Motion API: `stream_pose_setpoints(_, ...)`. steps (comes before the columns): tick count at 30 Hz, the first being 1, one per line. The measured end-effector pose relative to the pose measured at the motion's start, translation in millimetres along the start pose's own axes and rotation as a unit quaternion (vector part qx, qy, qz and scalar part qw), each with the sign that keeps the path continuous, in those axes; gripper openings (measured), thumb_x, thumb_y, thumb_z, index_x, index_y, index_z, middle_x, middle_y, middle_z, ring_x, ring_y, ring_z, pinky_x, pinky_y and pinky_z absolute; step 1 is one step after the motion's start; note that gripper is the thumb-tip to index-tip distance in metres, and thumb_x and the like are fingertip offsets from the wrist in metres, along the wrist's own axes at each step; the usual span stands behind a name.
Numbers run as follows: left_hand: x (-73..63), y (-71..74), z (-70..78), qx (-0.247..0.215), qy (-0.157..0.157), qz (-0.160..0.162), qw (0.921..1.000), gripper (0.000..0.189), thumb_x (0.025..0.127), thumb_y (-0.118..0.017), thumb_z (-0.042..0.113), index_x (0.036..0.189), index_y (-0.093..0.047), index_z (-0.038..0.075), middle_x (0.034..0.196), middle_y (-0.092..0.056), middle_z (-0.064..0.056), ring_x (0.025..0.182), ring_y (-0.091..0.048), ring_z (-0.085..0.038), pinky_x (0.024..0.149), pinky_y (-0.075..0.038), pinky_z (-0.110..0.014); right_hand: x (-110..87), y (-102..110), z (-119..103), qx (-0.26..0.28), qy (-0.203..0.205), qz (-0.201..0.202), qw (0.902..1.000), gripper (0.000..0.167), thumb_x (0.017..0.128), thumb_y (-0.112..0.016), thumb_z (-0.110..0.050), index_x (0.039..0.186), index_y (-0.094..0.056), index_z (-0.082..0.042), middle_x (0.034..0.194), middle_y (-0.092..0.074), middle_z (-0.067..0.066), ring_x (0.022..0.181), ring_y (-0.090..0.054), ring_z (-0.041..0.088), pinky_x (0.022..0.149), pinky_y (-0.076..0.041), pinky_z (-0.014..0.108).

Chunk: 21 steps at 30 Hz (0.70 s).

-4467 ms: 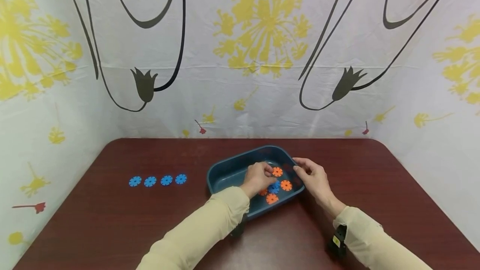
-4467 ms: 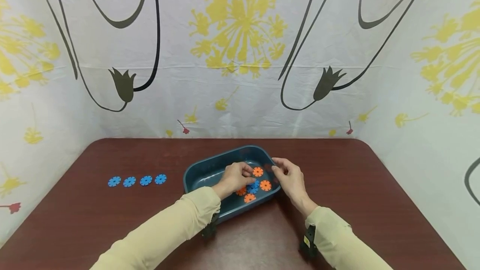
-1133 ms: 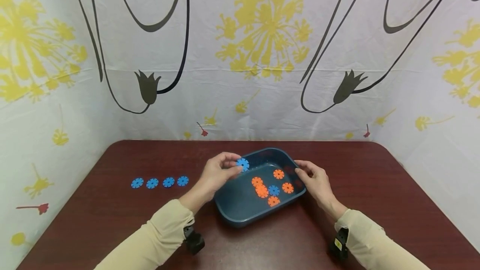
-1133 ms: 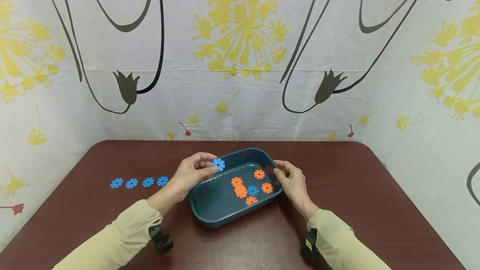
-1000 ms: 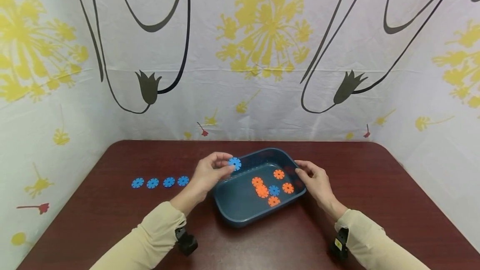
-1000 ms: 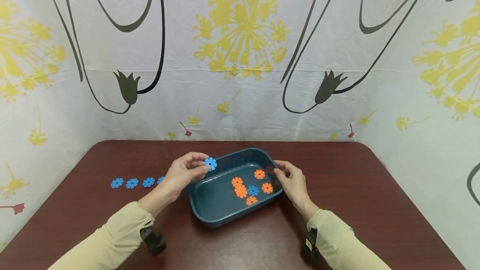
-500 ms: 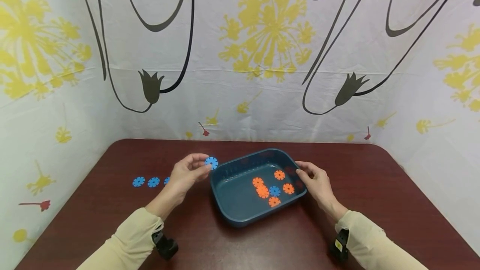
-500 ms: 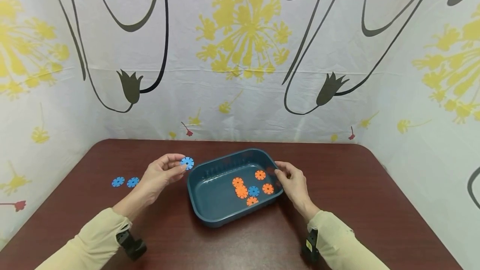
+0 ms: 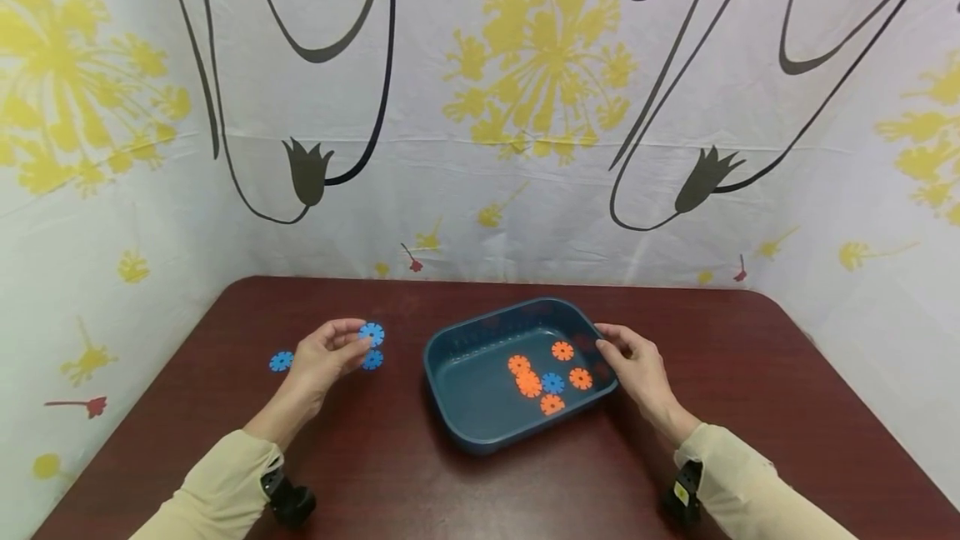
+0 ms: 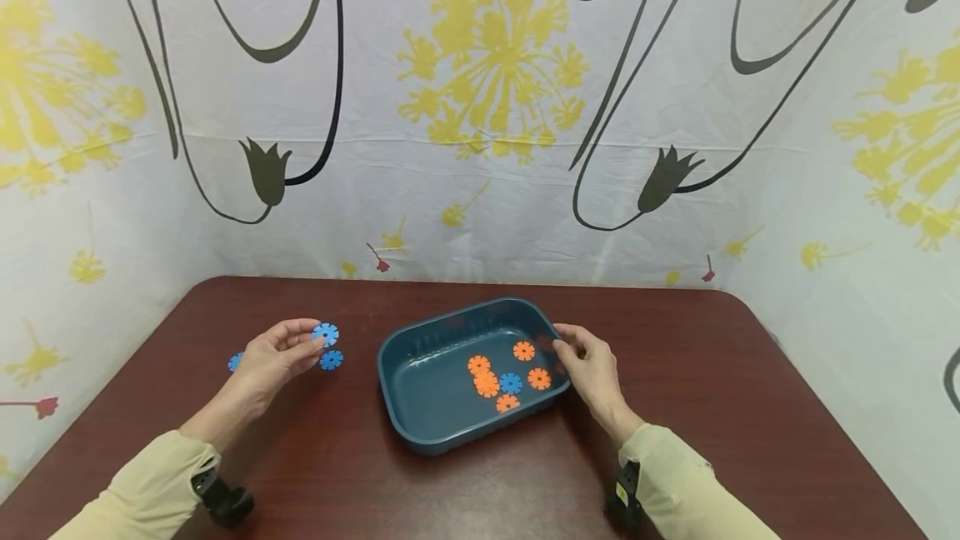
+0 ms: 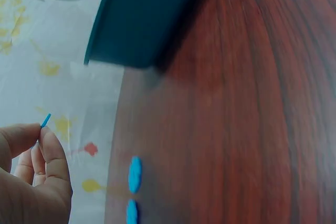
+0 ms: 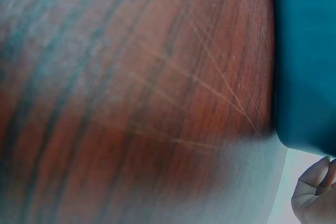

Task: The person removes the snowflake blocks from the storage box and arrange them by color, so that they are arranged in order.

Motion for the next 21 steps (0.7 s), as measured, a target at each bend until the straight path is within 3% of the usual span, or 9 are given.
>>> stream_pose_setpoints(14,2.5,55.2,-23.0,-0.017,0.009,0.057,0.9982,0.05,0.089,-0.066,0.018,0.13,-0.046,-0.001,0.082,-0.062,0.013,0.074,-0.063,-0.001,0.071,-0.053,-0.018,-0.5,0,-1,-0.006,-0.006,-0.005,1.0,0.032,0.095,-0.057,-0.023,0.124,-0.059,-0.008,0.088,-0.057,0.019,0.071,-0.05,0.018,0.057,-0.043,0.022)
stream_pose_setpoints(21,3.6,79.5,-32.4,-0.012,0.023,0.085,0.996,0.044,0.09,-0.064,0.018,0.128,-0.047,0.004,0.077,-0.06,0.018,0.074,-0.063,0.002,0.071,-0.053,-0.018,-0.4,0,-2,-0.009,-0.009,-0.007,0.9999,0.033,0.095,-0.056,-0.022,0.124,-0.059,-0.008,0.089,-0.057,0.019,0.073,-0.051,0.021,0.058,-0.043,0.022)
Point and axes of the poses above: each hand's wrist, its own x-axis towards the middle knuckle, its own y-axis out of the back of the hand, z = x × y, the point moved 1 cm from there along x, towards the middle knuckle
